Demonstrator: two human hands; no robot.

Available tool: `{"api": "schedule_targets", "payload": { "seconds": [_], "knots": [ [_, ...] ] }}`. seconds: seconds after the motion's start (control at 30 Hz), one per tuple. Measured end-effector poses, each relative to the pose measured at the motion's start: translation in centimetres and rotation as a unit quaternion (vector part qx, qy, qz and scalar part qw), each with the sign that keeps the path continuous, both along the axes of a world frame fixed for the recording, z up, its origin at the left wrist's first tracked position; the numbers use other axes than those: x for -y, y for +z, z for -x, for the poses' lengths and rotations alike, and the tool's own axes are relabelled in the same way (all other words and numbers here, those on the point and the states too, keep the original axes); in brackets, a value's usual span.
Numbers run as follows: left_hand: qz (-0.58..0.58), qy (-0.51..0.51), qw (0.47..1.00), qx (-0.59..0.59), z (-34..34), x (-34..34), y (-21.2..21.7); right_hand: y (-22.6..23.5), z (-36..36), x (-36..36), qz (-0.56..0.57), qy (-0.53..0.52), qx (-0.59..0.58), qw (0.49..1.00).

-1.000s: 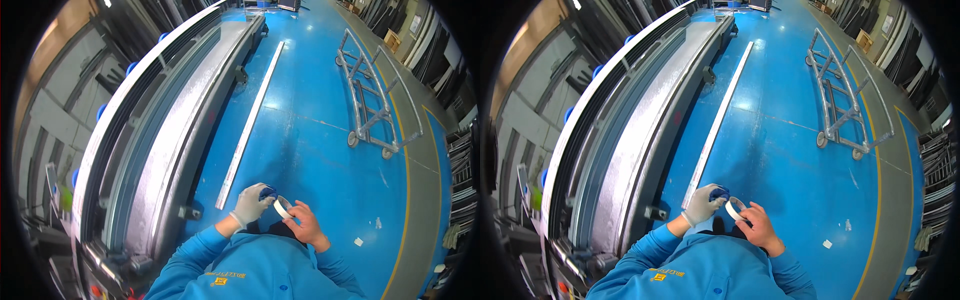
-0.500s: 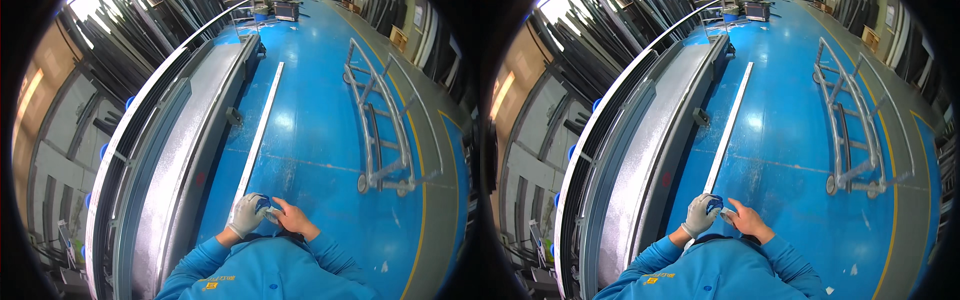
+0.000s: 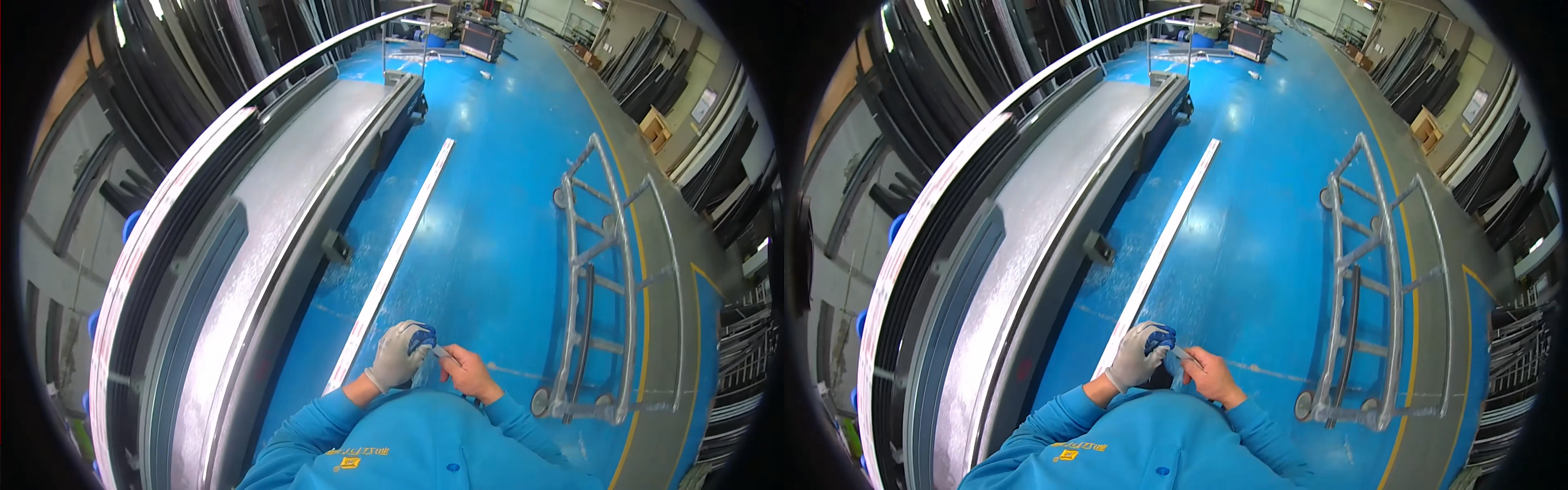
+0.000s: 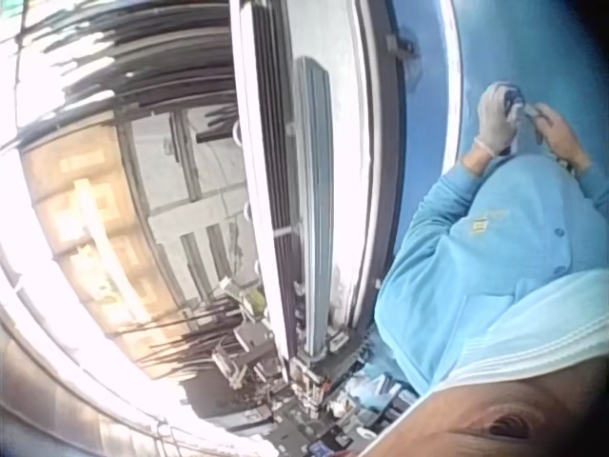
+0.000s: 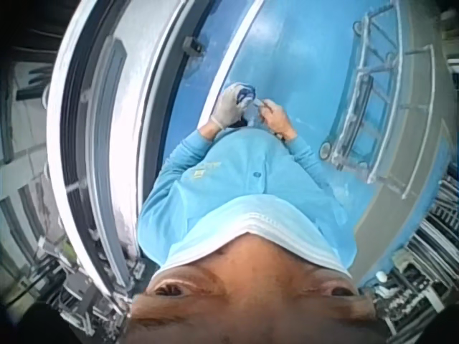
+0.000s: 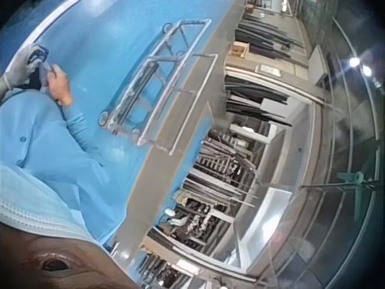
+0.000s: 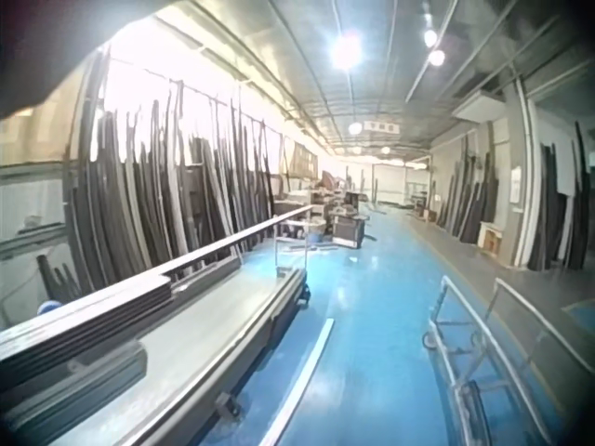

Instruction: The person measures metal profiles with a tape measure, checks specifications on a document, and positions a profile into a cutting machine to cut it.

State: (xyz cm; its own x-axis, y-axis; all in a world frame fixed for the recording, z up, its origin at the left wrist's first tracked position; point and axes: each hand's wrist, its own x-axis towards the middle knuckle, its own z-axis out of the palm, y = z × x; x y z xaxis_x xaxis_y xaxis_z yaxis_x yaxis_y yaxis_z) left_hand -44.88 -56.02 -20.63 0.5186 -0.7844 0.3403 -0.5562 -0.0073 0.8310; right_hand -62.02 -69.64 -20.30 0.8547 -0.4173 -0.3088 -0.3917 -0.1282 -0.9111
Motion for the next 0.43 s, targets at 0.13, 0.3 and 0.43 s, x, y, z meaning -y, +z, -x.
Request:
{"api": "schedule_targets", "payload": {
  "seconds": [0.13,0.3,0.43],
  "knots": [
    [0.02,-0.038,0.999,-0.01,-9.0,10.3,2.7,2.2,-8.0,8.8,-0.029,-0.076,0.012,0.997],
    [0.002,-0.058,0.998,-0.022,-20.7,19.7,2.6,1.4,-19.1,19.1,-0.093,-0.084,0.034,0.991],
    [-0.033,-0.029,0.999,-0.005,-30.2,28.9,2.1,-1.2,-29.6,29.2,-0.087,-0.059,0.081,0.991]
  ]
}}
